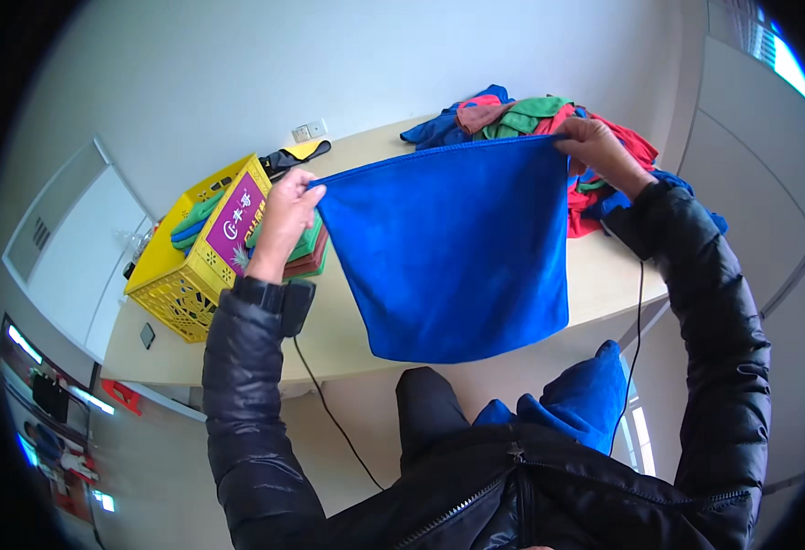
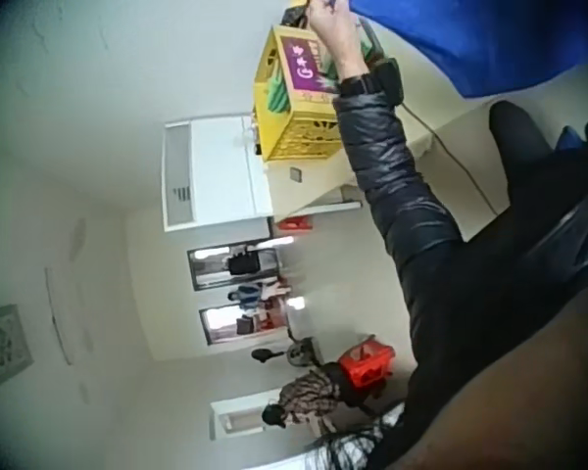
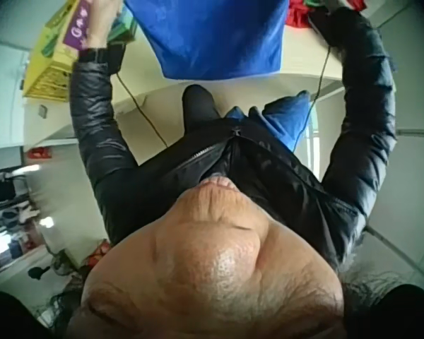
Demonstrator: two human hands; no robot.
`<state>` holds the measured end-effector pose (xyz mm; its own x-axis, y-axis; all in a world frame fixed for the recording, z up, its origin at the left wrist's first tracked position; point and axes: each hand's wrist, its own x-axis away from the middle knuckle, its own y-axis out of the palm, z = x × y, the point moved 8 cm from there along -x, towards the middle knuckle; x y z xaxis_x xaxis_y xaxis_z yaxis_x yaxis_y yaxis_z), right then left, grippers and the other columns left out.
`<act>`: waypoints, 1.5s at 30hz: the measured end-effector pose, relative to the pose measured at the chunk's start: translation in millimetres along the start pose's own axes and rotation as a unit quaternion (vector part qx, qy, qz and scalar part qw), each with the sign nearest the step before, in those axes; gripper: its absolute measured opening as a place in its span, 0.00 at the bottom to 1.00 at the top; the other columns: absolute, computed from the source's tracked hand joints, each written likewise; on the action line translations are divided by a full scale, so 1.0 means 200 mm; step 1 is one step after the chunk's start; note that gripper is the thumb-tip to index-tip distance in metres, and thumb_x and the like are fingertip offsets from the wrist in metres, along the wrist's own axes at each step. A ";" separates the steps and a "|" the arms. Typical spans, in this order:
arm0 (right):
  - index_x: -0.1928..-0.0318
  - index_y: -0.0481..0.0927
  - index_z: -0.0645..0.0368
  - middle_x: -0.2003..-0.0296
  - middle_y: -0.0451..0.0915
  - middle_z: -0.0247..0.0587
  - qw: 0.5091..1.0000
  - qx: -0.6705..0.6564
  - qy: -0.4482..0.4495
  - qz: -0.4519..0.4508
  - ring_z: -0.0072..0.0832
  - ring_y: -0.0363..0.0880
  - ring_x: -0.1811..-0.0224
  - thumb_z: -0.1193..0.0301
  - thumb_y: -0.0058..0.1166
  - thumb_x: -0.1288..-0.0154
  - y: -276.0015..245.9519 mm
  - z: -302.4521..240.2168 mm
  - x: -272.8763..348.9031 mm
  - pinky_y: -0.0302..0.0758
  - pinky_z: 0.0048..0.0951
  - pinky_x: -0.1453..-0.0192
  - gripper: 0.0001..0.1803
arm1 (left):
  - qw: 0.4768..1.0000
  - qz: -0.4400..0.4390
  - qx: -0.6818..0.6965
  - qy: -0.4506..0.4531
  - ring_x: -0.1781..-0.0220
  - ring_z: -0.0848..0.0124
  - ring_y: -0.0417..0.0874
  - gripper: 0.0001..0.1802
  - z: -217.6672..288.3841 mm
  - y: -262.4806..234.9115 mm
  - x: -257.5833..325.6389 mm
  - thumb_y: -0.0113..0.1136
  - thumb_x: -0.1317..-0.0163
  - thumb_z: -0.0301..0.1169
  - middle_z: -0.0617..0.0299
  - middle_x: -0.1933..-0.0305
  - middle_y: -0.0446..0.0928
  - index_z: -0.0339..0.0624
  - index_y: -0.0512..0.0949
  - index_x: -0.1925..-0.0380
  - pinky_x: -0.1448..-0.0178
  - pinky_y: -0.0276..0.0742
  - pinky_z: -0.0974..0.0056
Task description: Fold various colored cloths into squares on a table.
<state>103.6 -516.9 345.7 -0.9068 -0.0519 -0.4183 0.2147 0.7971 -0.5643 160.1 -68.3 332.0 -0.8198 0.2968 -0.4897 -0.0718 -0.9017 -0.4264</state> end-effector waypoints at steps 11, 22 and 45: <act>0.53 0.83 0.59 0.61 0.81 0.40 0.998 0.049 0.000 0.041 0.27 0.81 0.58 0.71 0.59 0.33 0.25 -0.04 -0.06 0.81 0.31 0.49 0.10 | 0.995 0.092 0.020 0.042 0.68 0.76 0.83 0.05 -0.25 -0.10 -0.09 0.57 0.30 0.24 0.64 0.69 0.79 0.38 0.77 0.57 0.62 0.77 0.72; 0.59 0.81 0.60 0.55 0.83 0.45 0.968 0.210 -0.128 -0.058 0.45 0.83 0.54 0.80 0.59 0.41 1.02 0.68 0.87 0.81 0.38 0.49 0.09 | 0.988 -0.003 -0.149 -0.045 0.50 0.69 0.81 0.08 -1.05 0.51 1.08 0.57 0.39 0.16 0.58 0.47 0.80 0.38 0.74 0.62 0.45 0.76 0.67; 0.57 0.80 0.58 0.53 0.81 0.44 0.965 0.205 -0.133 -0.093 0.43 0.80 0.49 0.71 0.64 0.40 1.16 0.37 0.89 0.78 0.41 0.43 0.11 | 0.956 -0.045 -0.280 0.072 0.44 0.57 0.78 0.15 -0.59 0.72 1.13 0.71 0.49 0.25 0.58 0.48 0.78 0.44 0.78 0.61 0.38 0.71 0.55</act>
<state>19.1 -386.5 87.7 -0.8301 -0.3667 -0.4200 0.2326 0.4568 -0.8586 31.5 -94.6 70.2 -0.7350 0.4424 -0.5138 0.2101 -0.5719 -0.7930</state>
